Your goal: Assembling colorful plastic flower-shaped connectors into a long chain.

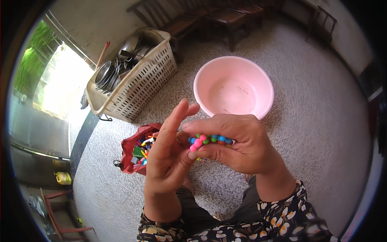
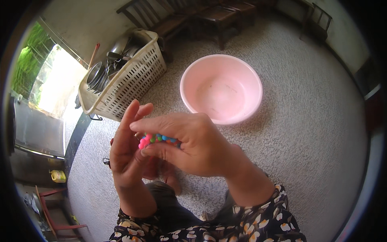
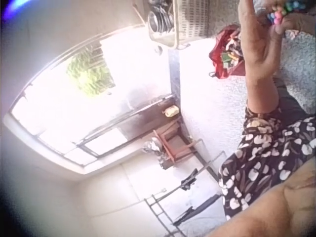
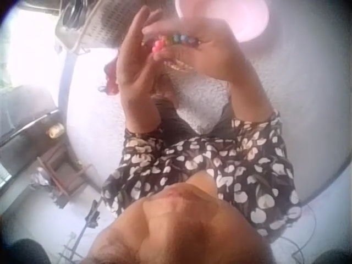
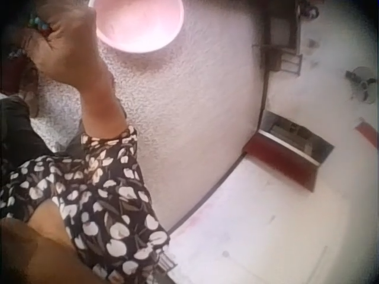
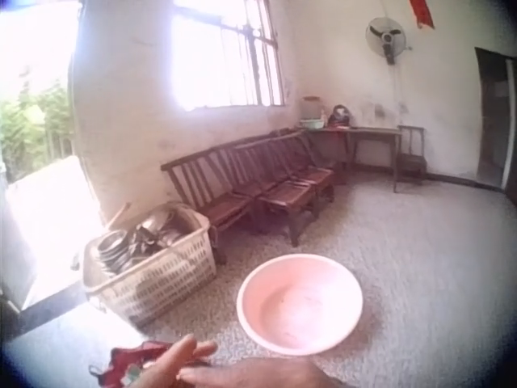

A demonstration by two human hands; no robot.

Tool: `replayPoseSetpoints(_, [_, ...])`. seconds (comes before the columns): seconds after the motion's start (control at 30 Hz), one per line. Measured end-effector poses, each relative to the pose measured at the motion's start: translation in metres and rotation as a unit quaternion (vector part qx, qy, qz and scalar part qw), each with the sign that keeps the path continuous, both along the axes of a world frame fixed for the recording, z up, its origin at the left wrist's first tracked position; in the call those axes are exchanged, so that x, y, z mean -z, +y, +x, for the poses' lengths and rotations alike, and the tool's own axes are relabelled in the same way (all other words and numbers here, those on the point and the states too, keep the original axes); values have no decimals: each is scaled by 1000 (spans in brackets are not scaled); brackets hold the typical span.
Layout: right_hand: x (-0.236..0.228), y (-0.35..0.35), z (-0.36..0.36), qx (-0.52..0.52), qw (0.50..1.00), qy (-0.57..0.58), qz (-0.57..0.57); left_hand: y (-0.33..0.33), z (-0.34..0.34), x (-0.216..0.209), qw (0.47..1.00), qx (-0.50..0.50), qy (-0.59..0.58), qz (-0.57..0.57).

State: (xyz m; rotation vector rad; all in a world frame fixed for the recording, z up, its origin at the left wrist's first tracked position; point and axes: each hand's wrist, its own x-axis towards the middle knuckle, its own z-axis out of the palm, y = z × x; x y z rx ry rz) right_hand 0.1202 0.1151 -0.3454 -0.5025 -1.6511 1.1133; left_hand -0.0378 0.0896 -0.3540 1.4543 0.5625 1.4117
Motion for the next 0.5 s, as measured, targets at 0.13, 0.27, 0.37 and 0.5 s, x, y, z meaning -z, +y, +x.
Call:
replayPoseSetpoints(0.13, [-2, -2, 2, -22, 1000, -2, -9, -1, -5, 3, 999, 32, 36, 5])
replayPoseSetpoints(0.27, [-5, -3, 4, -27, 999, 10, -25, 0, -5, 7, 992, 89, -74, -47])
replayPoseSetpoints(0.37, [-9, -3, 7, 4, 1000, -8, -23, 11, -9, 18, 992, 104, -43, -65])
replayPoseSetpoints(0.5, [-9, -5, 6, 21, 1000, 21, 2, 3, -3, 43, 992, 74, 21, -100])
